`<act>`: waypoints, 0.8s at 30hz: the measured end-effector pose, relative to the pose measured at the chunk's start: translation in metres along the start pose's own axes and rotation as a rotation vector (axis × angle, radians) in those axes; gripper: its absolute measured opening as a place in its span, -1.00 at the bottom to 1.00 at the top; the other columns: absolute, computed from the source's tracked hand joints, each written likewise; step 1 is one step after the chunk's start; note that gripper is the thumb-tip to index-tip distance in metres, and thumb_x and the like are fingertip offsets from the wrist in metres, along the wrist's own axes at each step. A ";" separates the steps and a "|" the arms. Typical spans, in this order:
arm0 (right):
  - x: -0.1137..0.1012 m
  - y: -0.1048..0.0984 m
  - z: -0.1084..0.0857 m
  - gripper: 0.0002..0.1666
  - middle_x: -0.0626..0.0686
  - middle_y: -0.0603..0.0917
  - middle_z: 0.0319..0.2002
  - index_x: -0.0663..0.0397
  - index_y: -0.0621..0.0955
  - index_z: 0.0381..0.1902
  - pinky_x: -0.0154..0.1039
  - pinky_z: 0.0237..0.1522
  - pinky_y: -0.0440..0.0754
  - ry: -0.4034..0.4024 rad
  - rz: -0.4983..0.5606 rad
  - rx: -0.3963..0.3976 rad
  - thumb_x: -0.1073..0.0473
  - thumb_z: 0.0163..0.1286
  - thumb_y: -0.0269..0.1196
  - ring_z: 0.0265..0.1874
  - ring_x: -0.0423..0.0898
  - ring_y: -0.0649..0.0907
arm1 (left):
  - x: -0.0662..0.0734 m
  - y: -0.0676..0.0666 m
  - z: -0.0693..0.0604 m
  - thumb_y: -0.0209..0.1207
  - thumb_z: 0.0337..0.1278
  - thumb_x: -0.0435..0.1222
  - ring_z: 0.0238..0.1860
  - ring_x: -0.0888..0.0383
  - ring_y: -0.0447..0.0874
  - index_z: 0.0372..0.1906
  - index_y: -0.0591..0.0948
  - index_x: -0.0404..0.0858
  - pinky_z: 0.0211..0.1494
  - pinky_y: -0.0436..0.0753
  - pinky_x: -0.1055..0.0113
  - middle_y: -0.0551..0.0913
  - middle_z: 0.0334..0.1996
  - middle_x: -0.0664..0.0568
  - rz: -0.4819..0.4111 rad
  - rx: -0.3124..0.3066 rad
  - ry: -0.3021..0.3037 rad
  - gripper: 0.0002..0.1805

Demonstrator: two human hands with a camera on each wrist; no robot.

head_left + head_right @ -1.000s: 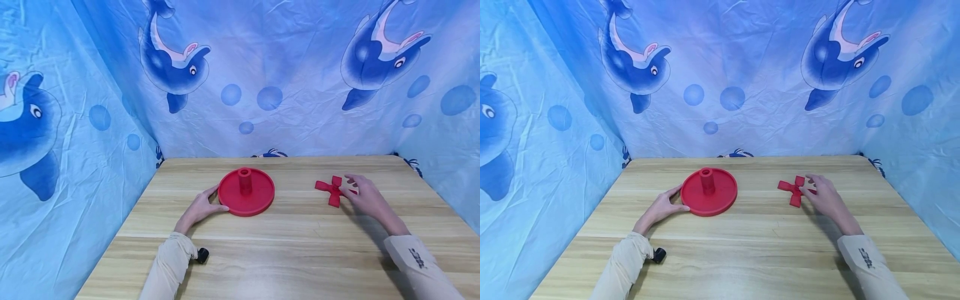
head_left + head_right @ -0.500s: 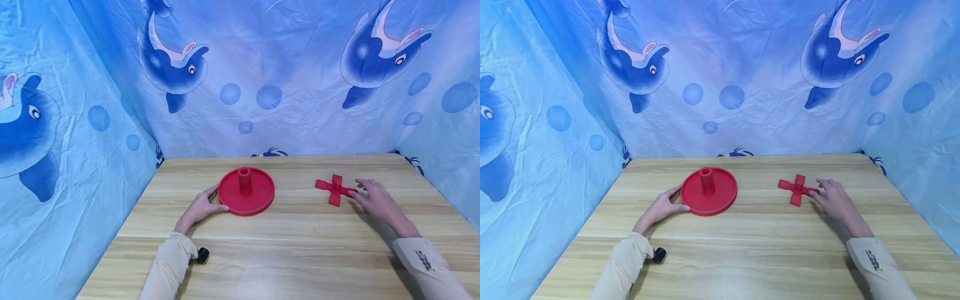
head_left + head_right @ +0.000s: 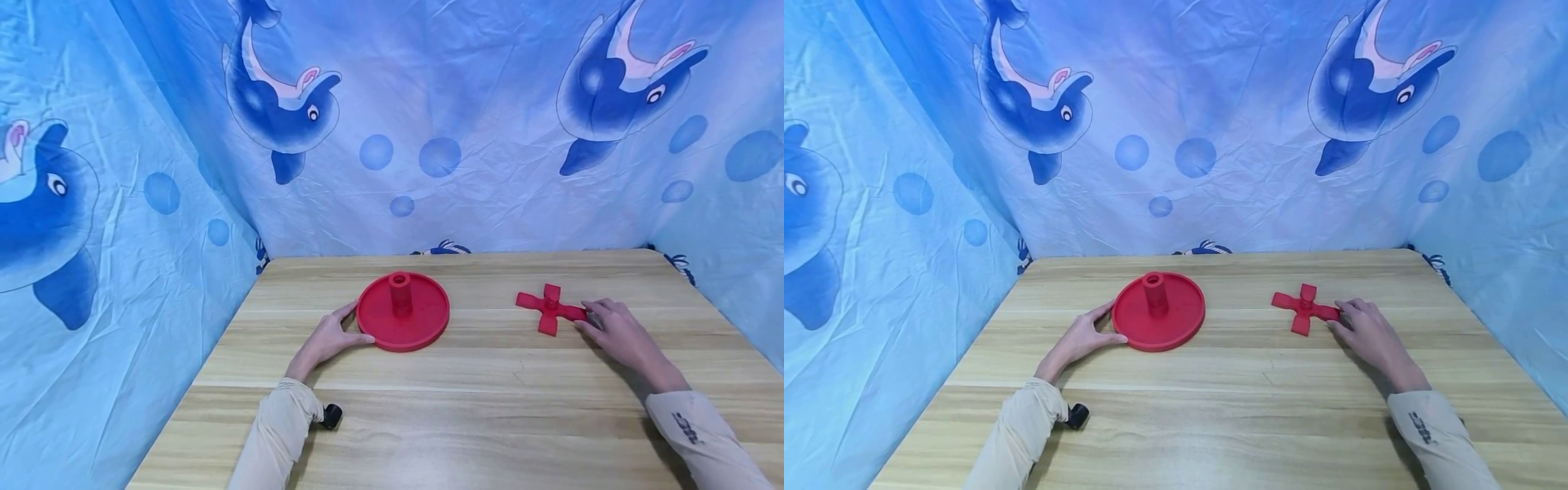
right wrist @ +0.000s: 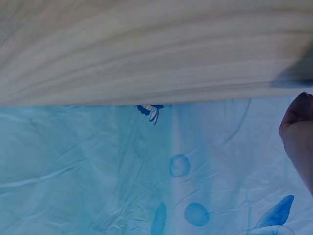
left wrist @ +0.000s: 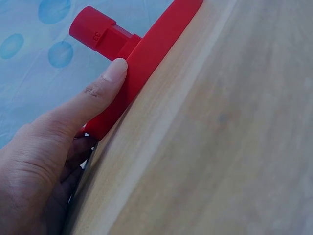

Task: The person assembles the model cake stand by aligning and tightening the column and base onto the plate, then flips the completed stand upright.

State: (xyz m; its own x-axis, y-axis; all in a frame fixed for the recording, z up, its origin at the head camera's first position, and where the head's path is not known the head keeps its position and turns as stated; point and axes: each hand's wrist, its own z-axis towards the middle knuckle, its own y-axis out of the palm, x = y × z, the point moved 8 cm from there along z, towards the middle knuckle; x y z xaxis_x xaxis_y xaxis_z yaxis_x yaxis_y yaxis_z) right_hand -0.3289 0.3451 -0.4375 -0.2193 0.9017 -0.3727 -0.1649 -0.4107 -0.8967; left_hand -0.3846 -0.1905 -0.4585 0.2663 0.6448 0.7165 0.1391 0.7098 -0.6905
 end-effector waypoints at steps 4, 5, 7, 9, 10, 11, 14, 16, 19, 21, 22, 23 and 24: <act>0.003 0.002 -0.001 -0.33 0.53 0.49 0.06 0.62 0.48 0.26 0.45 0.03 0.49 -0.016 -0.011 0.024 0.18 0.42 0.39 -0.01 0.42 0.47 | -0.001 0.001 0.000 0.57 -0.09 0.16 0.52 -0.16 0.25 0.60 0.32 -0.16 0.49 0.31 -0.15 0.37 0.50 -0.17 0.007 -0.005 -0.006 0.15; 0.004 0.003 -0.001 -0.34 0.53 0.50 0.06 0.62 0.49 0.25 0.44 0.03 0.49 -0.021 -0.016 0.032 0.20 0.41 0.40 -0.01 0.42 0.47 | -0.001 0.001 0.000 0.56 -0.09 0.16 0.51 -0.17 0.25 0.60 0.32 -0.16 0.49 0.31 -0.16 0.37 0.50 -0.17 0.007 -0.007 -0.005 0.15; 0.004 0.004 0.000 -0.36 0.52 0.51 0.05 0.62 0.51 0.23 0.44 0.02 0.50 -0.032 -0.023 0.049 0.21 0.40 0.41 -0.02 0.42 0.48 | -0.001 0.001 0.000 0.56 -0.09 0.17 0.51 -0.17 0.26 0.60 0.32 -0.16 0.48 0.34 -0.16 0.38 0.49 -0.16 0.006 -0.005 -0.003 0.15; 0.005 0.004 0.000 -0.38 0.51 0.51 0.04 0.62 0.52 0.22 0.42 0.00 0.51 -0.042 -0.028 0.067 0.22 0.39 0.41 -0.04 0.41 0.49 | -0.001 0.000 0.001 0.56 -0.10 0.18 0.50 -0.16 0.27 0.60 0.32 -0.15 0.47 0.36 -0.16 0.38 0.49 -0.14 0.002 -0.005 -0.003 0.15; 0.005 0.004 0.000 -0.39 0.50 0.52 0.03 0.61 0.53 0.21 0.41 -0.01 0.52 -0.050 -0.033 0.077 0.23 0.39 0.41 -0.05 0.40 0.49 | -0.001 0.000 0.001 0.56 -0.11 0.18 0.50 -0.15 0.28 0.59 0.32 -0.14 0.47 0.36 -0.15 0.39 0.49 -0.13 -0.002 -0.003 -0.004 0.16; 0.005 0.003 0.001 -0.40 0.49 0.52 0.02 0.62 0.54 0.20 0.39 -0.03 0.52 -0.058 -0.036 0.086 0.24 0.38 0.42 -0.06 0.39 0.49 | -0.001 0.000 0.001 0.56 -0.11 0.19 0.50 -0.15 0.28 0.59 0.33 -0.13 0.46 0.37 -0.15 0.39 0.49 -0.12 -0.003 -0.003 -0.005 0.16; 0.005 0.003 0.001 -0.42 0.48 0.51 0.00 0.61 0.55 0.18 0.37 -0.07 0.52 -0.071 -0.042 0.103 0.26 0.37 0.42 -0.09 0.38 0.49 | -0.001 0.000 0.001 0.56 -0.11 0.19 0.50 -0.15 0.28 0.60 0.32 -0.13 0.47 0.36 -0.15 0.39 0.50 -0.12 -0.001 -0.007 -0.002 0.16; 0.005 0.003 0.001 -0.43 0.47 0.51 0.01 0.60 0.56 0.18 0.36 -0.08 0.52 -0.079 -0.043 0.108 0.26 0.37 0.43 -0.09 0.37 0.49 | -0.001 0.001 0.001 0.56 -0.10 0.18 0.51 -0.16 0.27 0.60 0.31 -0.14 0.48 0.34 -0.15 0.38 0.50 -0.14 0.000 -0.010 0.000 0.16; 0.005 0.004 0.001 -0.44 0.46 0.52 0.00 0.59 0.57 0.18 0.35 -0.09 0.53 -0.084 -0.041 0.110 0.27 0.37 0.43 -0.10 0.36 0.48 | -0.001 0.001 0.000 0.56 -0.09 0.17 0.51 -0.16 0.25 0.60 0.31 -0.14 0.49 0.32 -0.16 0.37 0.50 -0.15 -0.001 -0.010 -0.001 0.15; 0.004 0.004 0.001 -0.45 0.46 0.52 0.00 0.59 0.57 0.17 0.35 -0.09 0.53 -0.086 -0.037 0.112 0.28 0.36 0.42 -0.10 0.36 0.48 | -0.001 0.001 0.000 0.57 -0.10 0.16 0.52 -0.16 0.25 0.60 0.32 -0.14 0.49 0.31 -0.15 0.37 0.50 -0.15 -0.004 -0.006 -0.003 0.15; 0.004 0.004 0.001 -0.46 0.46 0.52 -0.01 0.59 0.58 0.16 0.34 -0.09 0.53 -0.086 -0.040 0.113 0.28 0.36 0.42 -0.10 0.35 0.48 | -0.001 0.001 0.000 0.57 -0.09 0.15 0.52 -0.16 0.25 0.60 0.31 -0.14 0.49 0.31 -0.16 0.37 0.50 -0.15 -0.004 -0.006 -0.002 0.15; 0.004 0.004 0.001 -0.46 0.46 0.52 -0.01 0.59 0.58 0.15 0.34 -0.08 0.52 -0.087 -0.042 0.113 0.28 0.36 0.42 -0.10 0.35 0.48 | -0.001 0.001 0.000 0.57 -0.08 0.15 0.52 -0.17 0.25 0.60 0.31 -0.15 0.49 0.31 -0.16 0.37 0.50 -0.16 -0.004 -0.006 0.000 0.15; 0.004 0.005 0.001 -0.47 0.45 0.53 -0.01 0.60 0.59 0.14 0.34 -0.08 0.52 -0.087 -0.044 0.116 0.28 0.36 0.42 -0.10 0.35 0.49 | -0.001 0.001 0.000 0.57 -0.09 0.15 0.52 -0.16 0.25 0.60 0.31 -0.15 0.49 0.31 -0.16 0.37 0.50 -0.16 -0.005 -0.006 0.001 0.15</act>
State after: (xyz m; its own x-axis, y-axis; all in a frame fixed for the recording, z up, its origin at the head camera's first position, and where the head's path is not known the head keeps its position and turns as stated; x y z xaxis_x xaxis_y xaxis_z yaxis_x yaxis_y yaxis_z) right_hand -0.3315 0.3467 -0.4429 -0.2912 0.9060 -0.3072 -0.2846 -0.3887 -0.8763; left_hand -0.3851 -0.1902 -0.4601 0.2668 0.6411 0.7196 0.1456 0.7113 -0.6876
